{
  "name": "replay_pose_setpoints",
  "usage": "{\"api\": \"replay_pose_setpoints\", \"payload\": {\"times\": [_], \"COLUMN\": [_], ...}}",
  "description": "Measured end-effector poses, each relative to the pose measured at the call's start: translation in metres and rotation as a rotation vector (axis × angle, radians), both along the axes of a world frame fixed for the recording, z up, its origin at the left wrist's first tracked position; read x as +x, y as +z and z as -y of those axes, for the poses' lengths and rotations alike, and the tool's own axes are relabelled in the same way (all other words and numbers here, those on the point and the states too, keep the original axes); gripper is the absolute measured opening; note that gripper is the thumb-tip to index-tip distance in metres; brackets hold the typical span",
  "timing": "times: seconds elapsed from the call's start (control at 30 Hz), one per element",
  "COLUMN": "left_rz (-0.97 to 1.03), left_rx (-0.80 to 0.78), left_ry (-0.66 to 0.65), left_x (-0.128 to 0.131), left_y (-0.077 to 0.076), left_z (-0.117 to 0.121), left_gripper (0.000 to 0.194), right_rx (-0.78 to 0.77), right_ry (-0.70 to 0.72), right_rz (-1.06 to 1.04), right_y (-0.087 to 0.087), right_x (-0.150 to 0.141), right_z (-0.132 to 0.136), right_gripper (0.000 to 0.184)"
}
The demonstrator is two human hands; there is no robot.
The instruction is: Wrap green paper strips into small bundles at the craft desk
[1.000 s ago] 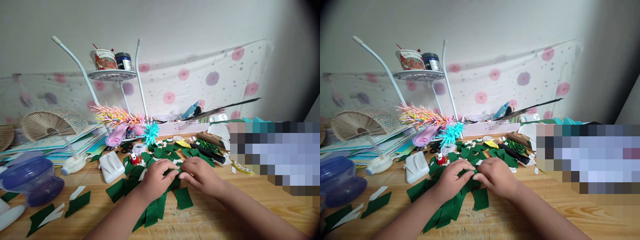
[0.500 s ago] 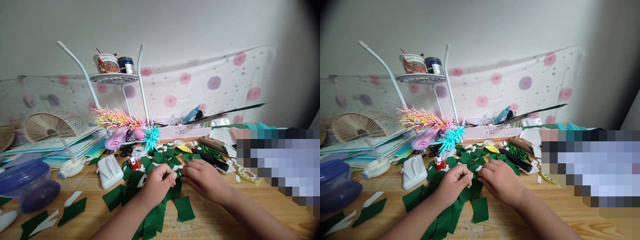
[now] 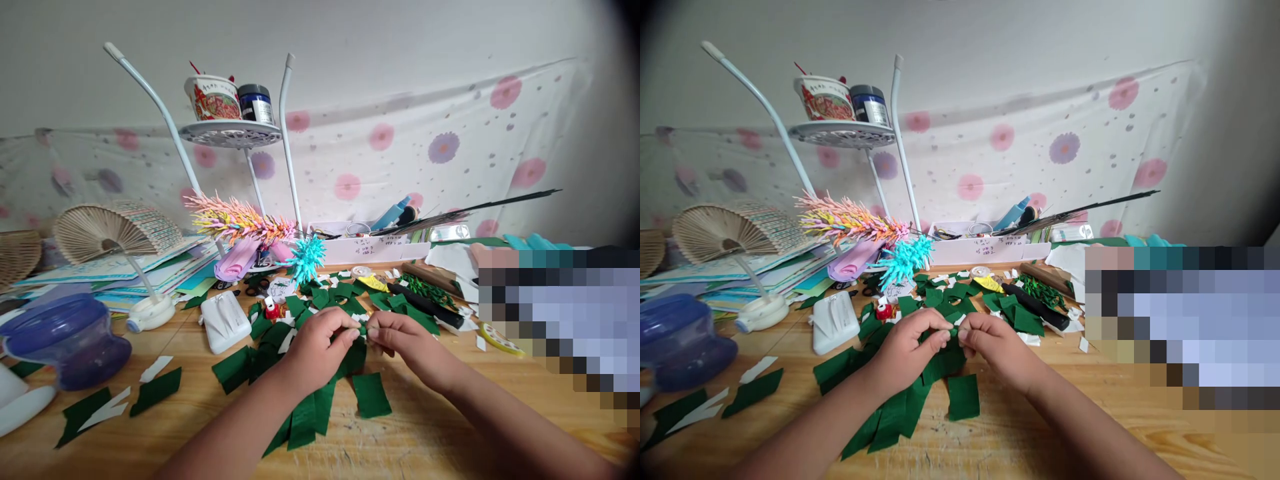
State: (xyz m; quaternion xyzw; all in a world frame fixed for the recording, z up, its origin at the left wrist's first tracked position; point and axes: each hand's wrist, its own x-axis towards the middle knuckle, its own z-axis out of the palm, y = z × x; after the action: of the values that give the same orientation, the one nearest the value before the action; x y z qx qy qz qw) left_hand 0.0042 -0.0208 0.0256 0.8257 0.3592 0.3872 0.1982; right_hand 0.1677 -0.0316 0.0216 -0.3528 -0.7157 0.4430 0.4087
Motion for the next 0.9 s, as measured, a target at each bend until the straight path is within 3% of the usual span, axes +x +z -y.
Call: {"api": "replay_pose_setpoints", "payload": {"times": [0.13, 0.2, 0.33, 0.47, 0.67, 0.77, 0.9], "left_rz": [-0.033, -0.032, -0.031, -0.074, -0.222, -0.322, -0.310], "left_rx": [-0.047, -0.101, -0.231, -0.317, -0.193, -0.151, -0.143], "left_ry": [0.003, -0.005, -0.043, -0.048, -0.126, -0.147, -0.139], "left_x": [-0.002, -0.004, -0.011, -0.014, -0.008, -0.007, -0.007], "left_y": [-0.001, -0.002, -0.006, -0.010, -0.010, -0.009, -0.009], "left_z": [-0.003, -0.005, -0.012, -0.017, -0.018, -0.018, -0.017], "left_gripper": [0.011, 0.015, 0.051, 0.045, 0.025, 0.023, 0.018], "right_rx": [0.072, 0.206, 0.580, 0.795, 0.889, 0.878, 0.808], "right_ry": [-0.018, -0.072, -0.108, -0.085, -0.080, -0.090, -0.087], "right_rz": [0.050, 0.182, 0.596, 0.868, 0.942, 0.935, 0.863], "right_y": [-0.001, -0.002, -0.005, -0.006, -0.004, -0.003, -0.003], "right_x": [0.000, 0.003, 0.014, 0.021, 0.015, 0.014, 0.016], "right_z": [0.000, -0.002, -0.007, -0.012, -0.009, -0.008, -0.007], "right_gripper": [0.018, 0.018, 0.015, 0.017, 0.017, 0.016, 0.018]}}
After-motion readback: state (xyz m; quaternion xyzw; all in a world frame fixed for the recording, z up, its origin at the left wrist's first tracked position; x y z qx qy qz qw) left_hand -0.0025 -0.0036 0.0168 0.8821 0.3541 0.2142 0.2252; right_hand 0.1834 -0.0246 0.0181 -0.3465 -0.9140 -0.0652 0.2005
